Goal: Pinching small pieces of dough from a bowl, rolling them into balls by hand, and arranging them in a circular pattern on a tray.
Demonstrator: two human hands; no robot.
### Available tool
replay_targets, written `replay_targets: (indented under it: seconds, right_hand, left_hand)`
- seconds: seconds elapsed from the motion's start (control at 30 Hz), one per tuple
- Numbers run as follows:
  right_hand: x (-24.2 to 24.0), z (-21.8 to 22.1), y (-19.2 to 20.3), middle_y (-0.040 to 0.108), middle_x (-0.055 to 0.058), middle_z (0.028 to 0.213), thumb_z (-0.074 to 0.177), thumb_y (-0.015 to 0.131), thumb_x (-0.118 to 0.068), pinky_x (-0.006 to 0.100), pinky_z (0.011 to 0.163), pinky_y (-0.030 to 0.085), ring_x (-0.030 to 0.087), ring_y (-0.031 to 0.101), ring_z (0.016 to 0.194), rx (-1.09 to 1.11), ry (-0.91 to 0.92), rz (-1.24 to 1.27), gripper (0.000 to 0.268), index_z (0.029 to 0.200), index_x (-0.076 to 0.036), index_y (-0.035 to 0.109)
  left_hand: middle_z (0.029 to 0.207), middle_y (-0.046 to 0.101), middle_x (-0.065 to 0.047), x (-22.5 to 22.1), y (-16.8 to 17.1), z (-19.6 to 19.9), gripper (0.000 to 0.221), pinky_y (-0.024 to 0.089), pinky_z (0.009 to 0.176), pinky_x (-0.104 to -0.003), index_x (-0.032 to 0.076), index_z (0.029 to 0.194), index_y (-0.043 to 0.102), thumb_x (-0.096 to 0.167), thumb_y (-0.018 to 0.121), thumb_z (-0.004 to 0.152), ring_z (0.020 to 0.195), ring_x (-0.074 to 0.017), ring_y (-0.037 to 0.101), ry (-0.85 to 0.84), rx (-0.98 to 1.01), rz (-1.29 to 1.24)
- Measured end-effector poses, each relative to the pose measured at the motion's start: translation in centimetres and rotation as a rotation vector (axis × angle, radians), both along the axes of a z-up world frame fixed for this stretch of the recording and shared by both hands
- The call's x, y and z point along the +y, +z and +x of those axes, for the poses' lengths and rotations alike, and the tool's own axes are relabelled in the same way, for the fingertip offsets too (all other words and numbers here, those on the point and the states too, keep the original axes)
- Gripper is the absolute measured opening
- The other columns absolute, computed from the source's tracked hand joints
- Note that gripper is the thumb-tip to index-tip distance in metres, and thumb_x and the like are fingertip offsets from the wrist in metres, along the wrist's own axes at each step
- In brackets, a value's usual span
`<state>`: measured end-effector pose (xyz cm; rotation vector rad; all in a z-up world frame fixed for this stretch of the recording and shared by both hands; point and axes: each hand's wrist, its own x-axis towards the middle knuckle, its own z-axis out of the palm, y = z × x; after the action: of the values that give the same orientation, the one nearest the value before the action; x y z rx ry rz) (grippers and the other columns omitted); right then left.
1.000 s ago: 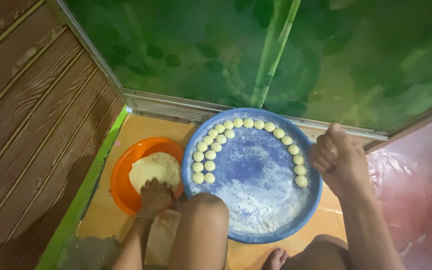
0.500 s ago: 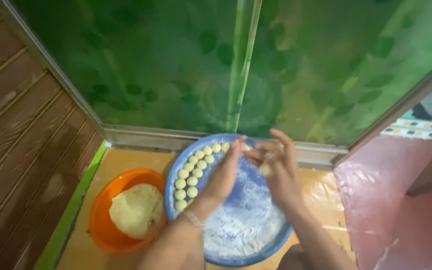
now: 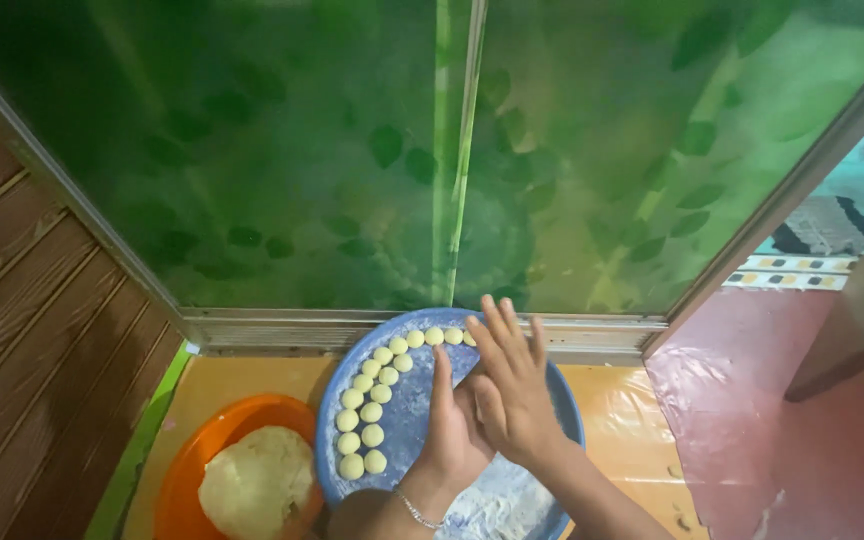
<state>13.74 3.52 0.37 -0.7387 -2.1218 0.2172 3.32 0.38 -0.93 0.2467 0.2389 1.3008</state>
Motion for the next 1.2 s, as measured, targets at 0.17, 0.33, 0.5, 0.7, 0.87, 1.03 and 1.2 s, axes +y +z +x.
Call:
replay_targets:
  seconds: [0.17,0.33,0.5,0.7,0.87,1.03,1.2]
  right_hand:
    - [-1.3,-0.2,-1.6,0.04,0.02,0.163,0.1,0.046,-0.036,0.057,0.127,0.008,0.035,0.033,0.154,-0.124,0.148,-0.015,0.059,0.15,-0.004,0.047]
    - [-1.7,-1.3,-0.1,0.037,0.018,0.165,0.097,0.041,-0.025,0.055,0.127,0.013,0.035,0.029,0.157,0.017,0.098,-0.074,0.059,0.153,-0.007,0.044]
    - [-1.4,-0.1,1.3,0.048,0.017,0.16,0.09,0.056,-0.009,0.053,0.13,0.013,0.029,0.042,0.152,-0.06,-0.026,0.11,0.062,0.151,-0.005,0.044]
    - [-2.9,-1.2,1.0,0.045,0.014,0.16,0.109,0.026,-0.044,0.054,0.129,0.016,0.037,0.036,0.153,-0.035,0.162,-0.008,0.059,0.152,-0.01,0.048]
    - [0.3,2.4,0.9,0.028,0.016,0.17,0.097,0.046,-0.012,0.049,0.13,0.001,0.03,0.018,0.162,-0.017,-0.23,0.037,0.061,0.157,-0.008,0.039]
    - [-0.3,3.5,1.7,0.058,0.013,0.14,0.096,0.043,-0.013,0.037,0.092,0.043,0.025,0.053,0.108,0.245,-0.047,-0.325,0.05,0.144,-0.003,0.051]
    - [-0.2,3.4,1.8,0.07,0.003,0.113,0.077,0.085,-0.017,0.029,0.079,0.052,0.016,0.063,0.089,0.004,0.072,-0.295,0.064,0.137,-0.013,0.063]
  left_hand:
    - [0.165,0.025,-0.023,0.7,-2.4,-1.6,0.084,0.027,0.122,-0.044,0.001,0.162,0.019,0.065,0.04,0.112,0.151,-0.0327,0.031,0.11,-0.209,0.421]
    - [0.159,0.032,-0.01,0.3,-2.2,-0.2,0.094,0.025,0.111,-0.04,0.013,0.158,0.032,0.078,0.019,0.091,0.142,-0.0218,0.029,0.043,0.18,0.188]
    - [0.158,0.048,-0.002,0.3,-1.4,-1.4,0.104,0.041,0.109,-0.031,0.012,0.158,0.041,0.085,0.035,0.084,0.137,-0.0136,0.048,-0.115,-0.182,0.105]
    - [0.17,0.021,-0.015,0.2,-4.9,0.4,0.08,0.02,0.125,-0.047,0.012,0.163,0.021,0.065,0.022,0.103,0.157,-0.0328,0.023,0.134,0.206,0.5]
    - [0.145,0.049,-0.006,-1.6,-1.3,-0.8,0.063,0.035,0.101,-0.026,0.007,0.15,0.045,0.0,0.047,0.088,0.122,-0.0117,0.047,-0.169,0.185,0.281]
    - [0.103,0.065,-0.009,-1.7,1.3,-1.1,0.038,0.047,0.076,-0.024,-0.004,0.132,0.059,0.003,0.059,0.094,0.084,-0.0105,0.057,0.049,0.579,0.178]
    - [0.097,0.072,-0.019,-0.6,1.4,-2.5,0.025,0.059,0.077,-0.029,-0.008,0.113,0.065,0.011,0.059,0.098,0.085,-0.0242,0.074,0.177,0.68,0.097]
